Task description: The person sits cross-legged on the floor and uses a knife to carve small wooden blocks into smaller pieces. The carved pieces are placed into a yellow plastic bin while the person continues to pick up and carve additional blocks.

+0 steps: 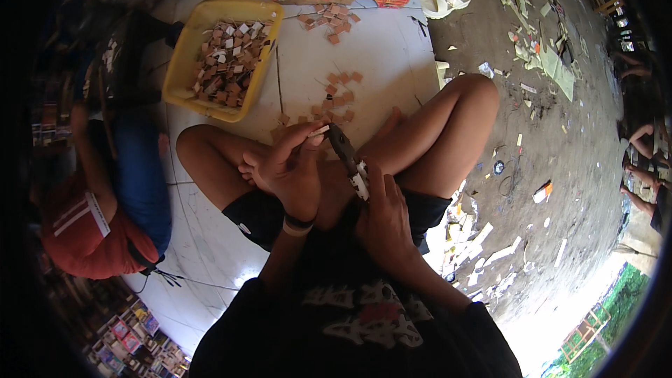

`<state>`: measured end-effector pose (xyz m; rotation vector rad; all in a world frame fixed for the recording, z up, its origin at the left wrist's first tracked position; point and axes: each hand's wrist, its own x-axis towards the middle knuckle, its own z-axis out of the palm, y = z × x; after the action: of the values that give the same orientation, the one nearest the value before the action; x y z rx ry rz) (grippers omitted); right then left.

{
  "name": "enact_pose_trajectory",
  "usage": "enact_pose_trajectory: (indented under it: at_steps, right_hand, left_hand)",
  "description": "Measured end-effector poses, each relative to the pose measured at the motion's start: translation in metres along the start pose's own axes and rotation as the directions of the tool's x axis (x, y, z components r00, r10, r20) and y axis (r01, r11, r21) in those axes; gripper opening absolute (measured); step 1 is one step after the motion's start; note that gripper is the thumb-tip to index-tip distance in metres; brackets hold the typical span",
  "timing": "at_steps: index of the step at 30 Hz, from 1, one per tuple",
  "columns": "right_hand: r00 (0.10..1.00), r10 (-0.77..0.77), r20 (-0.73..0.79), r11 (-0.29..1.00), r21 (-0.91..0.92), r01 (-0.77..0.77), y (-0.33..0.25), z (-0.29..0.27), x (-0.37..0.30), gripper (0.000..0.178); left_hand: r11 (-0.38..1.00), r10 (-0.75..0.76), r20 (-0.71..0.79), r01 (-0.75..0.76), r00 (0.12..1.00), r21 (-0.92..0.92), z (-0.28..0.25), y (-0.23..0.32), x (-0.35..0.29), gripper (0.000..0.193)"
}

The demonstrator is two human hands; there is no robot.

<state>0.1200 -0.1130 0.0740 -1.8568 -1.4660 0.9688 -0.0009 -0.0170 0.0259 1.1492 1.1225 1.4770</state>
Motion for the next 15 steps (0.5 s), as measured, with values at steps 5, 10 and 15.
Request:
enact_pose_trajectory:
  at_steps: [5,10,15]
  right_hand:
    - [0.998,-0.053,-0.016,0.999,-0.011,0.053,0.01,0.003,0.0,0.064]
    - [1.0,0.001,0.007,0.989,0.145,-0.002,0.011,-0.001,0.005,0.066]
    - [0.999,0.002,0.051,0.983,0.184,-0.011,0.024,-0.022,0.007,0.067]
  left_hand:
    - [0.982,0.016,0.043,-0.024,0.999,0.189,-0.005,0.007,0.002,0.02]
    - [0.987,-0.106,0.066,0.098,0.992,0.125,-0.015,0.01,0.014,0.022]
    - [0.944,-0.324,0.091,0.328,0.942,-0.033,-0.032,0.016,0.025,0.025]
